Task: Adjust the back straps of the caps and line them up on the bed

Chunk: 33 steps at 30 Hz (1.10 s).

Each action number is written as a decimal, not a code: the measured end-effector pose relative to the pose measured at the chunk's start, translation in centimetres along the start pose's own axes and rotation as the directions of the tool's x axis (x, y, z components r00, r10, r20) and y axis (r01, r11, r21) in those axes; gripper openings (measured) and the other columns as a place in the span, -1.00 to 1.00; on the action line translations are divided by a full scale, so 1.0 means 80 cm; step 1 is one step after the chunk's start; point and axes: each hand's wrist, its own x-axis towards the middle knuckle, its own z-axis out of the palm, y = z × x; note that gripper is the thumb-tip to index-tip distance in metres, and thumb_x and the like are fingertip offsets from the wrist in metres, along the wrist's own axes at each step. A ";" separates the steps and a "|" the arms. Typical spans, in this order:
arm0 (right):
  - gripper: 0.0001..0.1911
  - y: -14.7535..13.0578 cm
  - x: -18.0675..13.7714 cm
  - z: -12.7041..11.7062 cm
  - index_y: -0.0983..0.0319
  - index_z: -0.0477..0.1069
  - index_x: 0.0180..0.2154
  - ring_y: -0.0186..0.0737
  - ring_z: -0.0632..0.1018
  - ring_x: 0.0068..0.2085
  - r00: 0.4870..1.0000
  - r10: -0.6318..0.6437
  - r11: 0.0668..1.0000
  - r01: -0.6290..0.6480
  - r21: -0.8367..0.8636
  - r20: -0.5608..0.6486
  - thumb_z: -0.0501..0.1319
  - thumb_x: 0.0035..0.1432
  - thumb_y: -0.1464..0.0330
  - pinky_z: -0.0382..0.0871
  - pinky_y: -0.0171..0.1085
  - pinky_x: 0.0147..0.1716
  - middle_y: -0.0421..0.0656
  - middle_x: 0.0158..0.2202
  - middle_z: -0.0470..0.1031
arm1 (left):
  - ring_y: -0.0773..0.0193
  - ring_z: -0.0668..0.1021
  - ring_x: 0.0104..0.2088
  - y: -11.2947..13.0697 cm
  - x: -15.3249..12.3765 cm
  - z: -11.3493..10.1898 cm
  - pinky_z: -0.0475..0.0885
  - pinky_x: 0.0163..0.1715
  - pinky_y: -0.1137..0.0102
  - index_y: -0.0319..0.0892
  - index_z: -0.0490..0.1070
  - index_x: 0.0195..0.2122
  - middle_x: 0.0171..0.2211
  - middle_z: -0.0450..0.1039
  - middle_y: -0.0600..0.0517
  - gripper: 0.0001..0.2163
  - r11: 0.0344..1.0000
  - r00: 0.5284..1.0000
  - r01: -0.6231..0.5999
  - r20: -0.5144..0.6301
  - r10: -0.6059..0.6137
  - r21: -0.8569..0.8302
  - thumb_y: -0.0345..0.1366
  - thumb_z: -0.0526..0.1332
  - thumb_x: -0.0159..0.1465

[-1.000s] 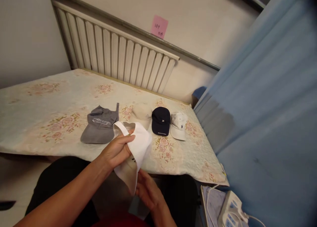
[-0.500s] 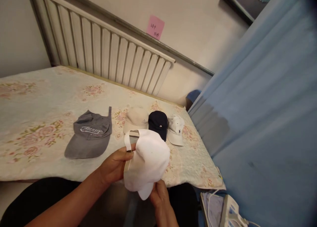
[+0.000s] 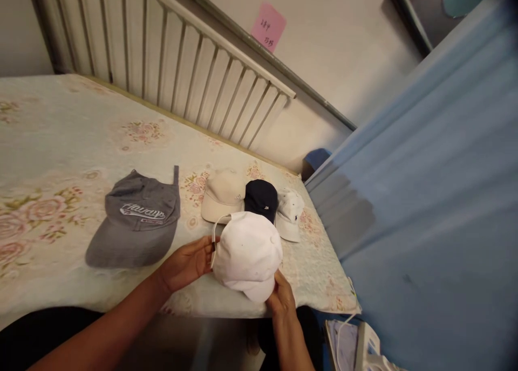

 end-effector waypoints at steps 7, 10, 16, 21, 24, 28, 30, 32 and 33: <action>-0.70 -0.005 0.010 0.007 0.29 0.53 -0.25 -0.15 0.62 -0.28 0.995 -0.019 0.994 0.029 -0.109 0.095 0.40 -0.11 0.37 0.53 -0.21 -0.21 -0.10 -0.28 0.65 | 0.21 0.60 -0.39 0.003 0.005 -0.018 0.45 -0.28 0.35 -0.24 0.52 -0.26 -0.38 0.59 -0.04 -0.78 0.999 0.974 -0.028 -0.226 0.034 0.032 -0.24 0.13 0.31; -0.68 -0.005 0.010 0.006 0.29 0.52 -0.22 -0.14 0.63 -0.27 0.992 -0.011 0.992 0.027 -0.126 0.125 0.40 -0.09 0.37 0.53 -0.21 -0.23 -0.08 -0.25 0.64 | 0.22 0.59 -0.41 0.005 0.005 -0.017 0.46 -0.31 0.35 -0.26 0.52 -0.28 -0.39 0.58 -0.05 -0.80 0.998 0.967 -0.037 -0.252 0.048 0.049 -0.27 0.14 0.30; -0.69 -0.007 0.003 0.008 0.29 0.52 -0.22 -0.17 0.63 -0.35 0.986 -0.017 0.984 0.045 -0.170 0.164 0.41 -0.08 0.36 0.55 -0.24 -0.32 -0.09 -0.28 0.64 | 0.23 0.60 -0.42 0.013 0.004 -0.013 0.47 -0.41 0.40 -0.24 0.50 -0.21 -0.35 0.59 -0.04 -0.82 1.000 0.982 -0.016 -0.187 0.015 -0.006 -0.28 0.14 0.30; -0.67 -0.005 -0.001 0.010 0.28 0.52 -0.24 -0.18 0.63 -0.36 0.984 -0.041 0.984 0.070 -0.163 0.173 0.43 -0.13 0.39 0.55 -0.25 -0.34 -0.10 -0.32 0.64 | 0.28 0.60 -0.42 0.023 0.004 -0.016 0.48 -0.35 0.44 -0.26 0.51 -0.25 -0.37 0.59 -0.03 -0.83 0.996 0.992 -0.076 -0.107 0.070 -0.052 -0.38 0.12 0.31; -0.65 -0.005 -0.001 0.010 0.28 0.52 -0.21 -0.17 0.63 -0.34 0.982 -0.036 0.984 0.067 -0.166 0.186 0.43 -0.14 0.40 0.55 -0.25 -0.35 -0.08 -0.28 0.64 | 0.24 0.61 -0.31 0.023 0.002 -0.013 0.49 -0.27 0.41 -0.30 0.51 -0.19 -0.27 0.59 -0.10 -0.80 0.993 0.992 -0.105 -0.083 0.100 -0.055 -0.40 0.10 0.31; -0.64 -0.004 0.001 0.007 0.26 0.50 -0.18 -0.17 0.63 -0.32 0.982 -0.030 0.981 0.065 -0.181 0.188 0.42 -0.10 0.40 0.56 -0.26 -0.36 -0.08 -0.25 0.64 | 0.19 0.59 -0.20 0.021 -0.004 -0.007 0.49 -0.18 0.34 -0.29 0.48 -0.07 -0.14 0.56 -0.13 -0.74 0.990 0.992 -0.124 -0.039 0.121 -0.067 -0.38 0.06 0.33; -0.65 -0.003 0.002 0.005 0.26 0.50 -0.19 -0.17 0.63 -0.32 0.984 -0.029 0.982 0.060 -0.177 0.177 0.41 -0.10 0.40 0.56 -0.26 -0.36 -0.09 -0.26 0.64 | 0.20 0.60 -0.22 0.021 -0.007 -0.004 0.49 -0.19 0.34 -0.29 0.47 -0.05 -0.13 0.56 -0.13 -0.74 0.992 0.993 -0.120 -0.011 0.119 -0.049 -0.38 0.06 0.33; -0.66 -0.003 0.003 0.002 0.25 0.50 -0.21 -0.18 0.63 -0.32 0.987 -0.027 0.985 0.053 -0.163 0.159 0.42 -0.12 0.42 0.56 -0.26 -0.35 -0.09 -0.27 0.64 | 0.20 0.60 -0.24 0.021 -0.008 -0.003 0.48 -0.22 0.35 -0.29 0.48 -0.07 -0.13 0.56 -0.14 -0.75 0.995 0.995 -0.101 0.006 0.101 -0.018 -0.38 0.06 0.33; -0.66 -0.003 0.004 0.002 0.25 0.50 -0.22 -0.18 0.63 -0.32 0.989 -0.027 0.987 0.050 -0.155 0.148 0.42 -0.13 0.42 0.56 -0.26 -0.35 -0.10 -0.28 0.64 | 0.21 0.60 -0.25 0.020 -0.008 -0.002 0.48 -0.22 0.35 -0.29 0.48 -0.08 -0.14 0.56 -0.14 -0.75 0.997 0.997 -0.082 0.004 0.082 -0.004 -0.37 0.07 0.33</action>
